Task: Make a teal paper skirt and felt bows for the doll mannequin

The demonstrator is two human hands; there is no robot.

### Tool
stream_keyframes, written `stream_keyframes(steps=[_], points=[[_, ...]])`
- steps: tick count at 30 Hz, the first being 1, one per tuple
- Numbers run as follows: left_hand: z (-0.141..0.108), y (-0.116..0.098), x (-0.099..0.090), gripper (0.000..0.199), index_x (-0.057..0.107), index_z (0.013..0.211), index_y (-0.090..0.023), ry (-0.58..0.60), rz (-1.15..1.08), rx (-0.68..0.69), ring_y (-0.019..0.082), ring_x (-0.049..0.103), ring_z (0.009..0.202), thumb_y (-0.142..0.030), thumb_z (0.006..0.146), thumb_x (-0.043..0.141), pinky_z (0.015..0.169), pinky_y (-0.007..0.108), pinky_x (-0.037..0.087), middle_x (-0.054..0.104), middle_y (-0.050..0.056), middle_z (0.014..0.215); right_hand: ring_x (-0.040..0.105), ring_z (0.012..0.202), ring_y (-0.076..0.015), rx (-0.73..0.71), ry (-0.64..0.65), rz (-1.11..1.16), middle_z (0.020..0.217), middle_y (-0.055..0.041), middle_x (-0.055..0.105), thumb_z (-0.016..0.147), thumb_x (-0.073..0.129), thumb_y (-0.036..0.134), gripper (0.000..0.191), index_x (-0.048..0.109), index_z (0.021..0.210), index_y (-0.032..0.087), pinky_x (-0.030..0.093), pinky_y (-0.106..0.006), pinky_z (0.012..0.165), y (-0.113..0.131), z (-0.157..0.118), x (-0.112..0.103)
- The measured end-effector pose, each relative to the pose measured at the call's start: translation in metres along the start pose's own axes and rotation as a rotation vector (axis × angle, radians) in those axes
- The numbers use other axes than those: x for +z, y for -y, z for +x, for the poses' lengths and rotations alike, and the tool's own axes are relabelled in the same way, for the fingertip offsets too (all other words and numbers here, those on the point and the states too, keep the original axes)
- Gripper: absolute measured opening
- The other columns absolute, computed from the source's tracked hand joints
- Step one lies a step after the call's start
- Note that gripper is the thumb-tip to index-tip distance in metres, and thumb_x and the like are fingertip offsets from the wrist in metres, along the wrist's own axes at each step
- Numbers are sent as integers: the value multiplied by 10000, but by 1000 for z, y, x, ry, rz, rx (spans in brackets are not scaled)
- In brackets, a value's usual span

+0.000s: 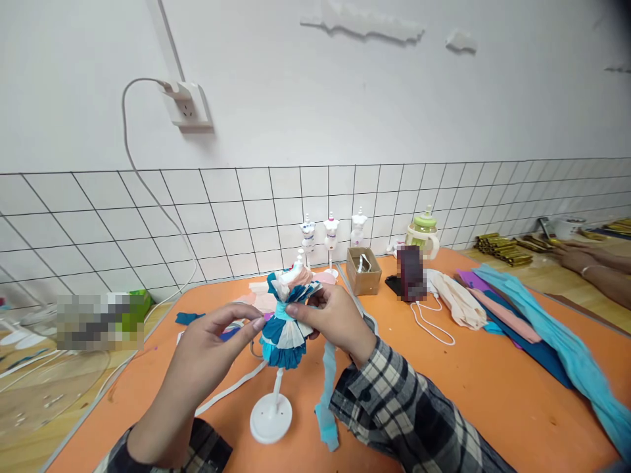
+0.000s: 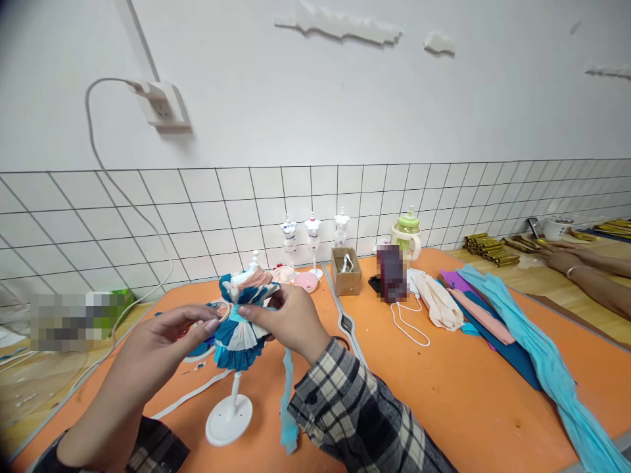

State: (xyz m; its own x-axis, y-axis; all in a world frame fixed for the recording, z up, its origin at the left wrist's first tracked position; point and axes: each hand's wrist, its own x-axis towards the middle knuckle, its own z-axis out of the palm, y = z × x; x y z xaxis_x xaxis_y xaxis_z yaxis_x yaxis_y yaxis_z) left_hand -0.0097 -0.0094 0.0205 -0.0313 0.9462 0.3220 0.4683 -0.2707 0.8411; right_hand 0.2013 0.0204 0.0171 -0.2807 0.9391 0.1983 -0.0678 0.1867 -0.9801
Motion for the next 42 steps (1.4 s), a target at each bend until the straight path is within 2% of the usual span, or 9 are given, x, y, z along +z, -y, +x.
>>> stream_keyframes(steps=[4, 9, 14, 16, 20, 24, 27, 31, 42], points=[[-5, -3, 5, 284, 744, 863, -242, -45, -56, 5, 288, 650, 917, -502, 750, 729, 782, 326, 501, 744, 75, 970, 601, 608, -137, 3, -1, -20, 755, -22, 659, 709, 782, 426, 341, 699, 907, 161, 479, -218, 442, 0, 0, 1], [-2, 2, 9, 274, 720, 834, -231, 71, 33, 20, 285, 634, 907, -474, 719, 770, 791, 346, 490, 720, 76, 914, 623, 711, -158, -52, -29, -78, 834, -43, 689, 696, 797, 403, 358, 696, 931, 153, 492, -247, 563, -1, 1, 1], [4, 5, 3, 489, 693, 1122, -278, 148, -100, -16, 344, 530, 1228, -461, 682, 807, 954, 382, 466, 637, 93, 1291, 635, 805, -181, -98, -66, -105, 869, -42, 697, 693, 800, 374, 340, 682, 932, 161, 505, -292, 702, -3, 2, 3], [1, 4, 6, 622, 666, 1191, -274, 153, -226, -54, 372, 495, 1272, -486, 631, 834, 923, 374, 496, 618, 113, 1322, 628, 795, -174, -106, -60, -87, 868, -37, 692, 700, 793, 379, 341, 677, 939, 164, 502, -287, 701, -5, 1, 7], [-6, 4, 22, 581, 668, 1133, -216, 205, -372, -175, 306, 650, 967, -513, 656, 815, 673, 295, 546, 701, 104, 1025, 596, 721, -146, -90, -23, -39, 828, -24, 665, 705, 791, 428, 385, 666, 958, 165, 490, -252, 620, -11, 1, 14], [-6, 5, 29, 422, 665, 1063, -196, 250, -532, -277, 157, 611, 659, -468, 754, 760, 567, 236, 500, 669, 28, 843, 579, 652, -130, 12, 78, -41, 762, 1, 605, 683, 801, 485, 441, 654, 964, 179, 498, -227, 518, -10, 2, 7], [-2, 2, 24, 369, 687, 1009, -190, 254, -584, -272, 135, 579, 607, -460, 765, 750, 554, 234, 493, 651, 9, 785, 561, 617, -118, 99, 159, -66, 678, 13, 569, 673, 810, 476, 394, 675, 874, 165, 502, -213, 482, -4, 2, -3], [0, -2, 19, 335, 710, 873, -161, 185, -585, -286, 133, 573, 593, -448, 719, 791, 527, 223, 484, 638, 5, 715, 547, 585, -92, 77, 116, -7, 624, 24, 575, 677, 815, 412, 302, 673, 743, 155, 529, -216, 531, -1, 4, -10], [-8, -2, 28, 177, 722, 780, -142, 74, -1003, -509, 191, 650, 495, -211, 653, 826, 493, 280, 547, 708, 36, 615, 591, 680, -127, 28, 105, 168, 741, -21, 662, 622, 829, 493, 403, 682, 757, 143, 517, -230, 546, -10, 8, 0]])
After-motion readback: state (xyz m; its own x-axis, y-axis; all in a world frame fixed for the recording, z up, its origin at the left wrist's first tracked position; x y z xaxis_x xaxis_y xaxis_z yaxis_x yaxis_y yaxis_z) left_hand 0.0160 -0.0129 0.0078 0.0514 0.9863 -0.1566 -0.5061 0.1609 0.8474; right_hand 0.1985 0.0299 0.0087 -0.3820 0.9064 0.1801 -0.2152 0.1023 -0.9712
